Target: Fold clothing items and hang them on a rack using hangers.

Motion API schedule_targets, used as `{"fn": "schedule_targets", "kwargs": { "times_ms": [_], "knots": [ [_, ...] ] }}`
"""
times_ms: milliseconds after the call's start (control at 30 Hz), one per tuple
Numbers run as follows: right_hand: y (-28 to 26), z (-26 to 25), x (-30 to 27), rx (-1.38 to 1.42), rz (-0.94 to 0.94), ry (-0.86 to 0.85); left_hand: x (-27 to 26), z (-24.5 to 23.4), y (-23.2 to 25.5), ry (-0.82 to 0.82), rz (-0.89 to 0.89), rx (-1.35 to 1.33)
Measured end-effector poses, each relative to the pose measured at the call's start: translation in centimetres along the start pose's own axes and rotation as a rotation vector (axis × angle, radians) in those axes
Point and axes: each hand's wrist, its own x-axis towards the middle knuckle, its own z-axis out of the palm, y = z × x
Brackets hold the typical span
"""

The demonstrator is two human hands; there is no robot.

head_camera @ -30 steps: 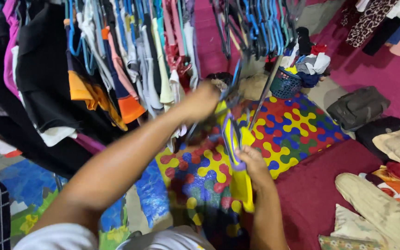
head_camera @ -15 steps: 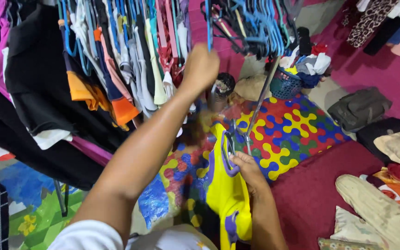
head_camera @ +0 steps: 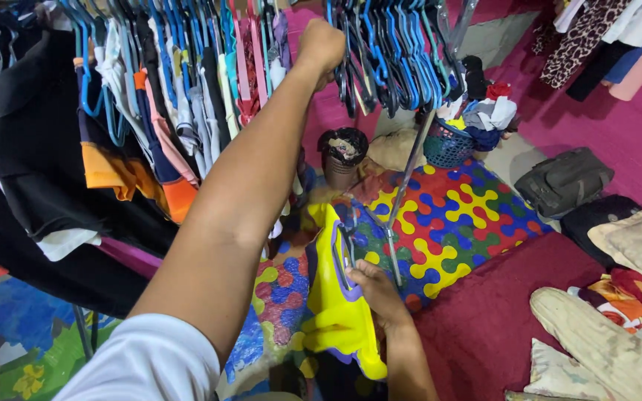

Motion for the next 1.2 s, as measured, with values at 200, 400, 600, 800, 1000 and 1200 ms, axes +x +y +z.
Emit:
{"fn": "schedule_targets", "kwargs": {
  "times_ms": [200,400,600,800,1000,1200],
  "knots": [
    [-0.2,1.6,-0.3,-0.003,0.03,-0.034,4.6,3.6,-6.0,-0.174,0.18,0.154],
    [4.6,2.3,5.0,-0.178,-0.202,-0.113,-5.1,-8.3,0.5,0.094,0.548,0.319],
    [3.0,8.8,6.3,-0.277,-0.059,-0.222,-8.1,-27.1,-5.1,0.314,0.471,0.249],
    [6.3,13.2,8.5,-0.356,-0.018,-0.373,-10.2,-38.4,-12.0,0.377,0.21,0.66],
    [7.5,17.8,8.7,-0.498,0.099,-0.305,-10.0,-43.3,-15.5,0.296,0.28,0.639],
    [7.7,20.5,8.4,-0.469,0.097,-0.269,-8.7,-42.3,-16.2,0.446,0.446,0.931]
  ]
}}
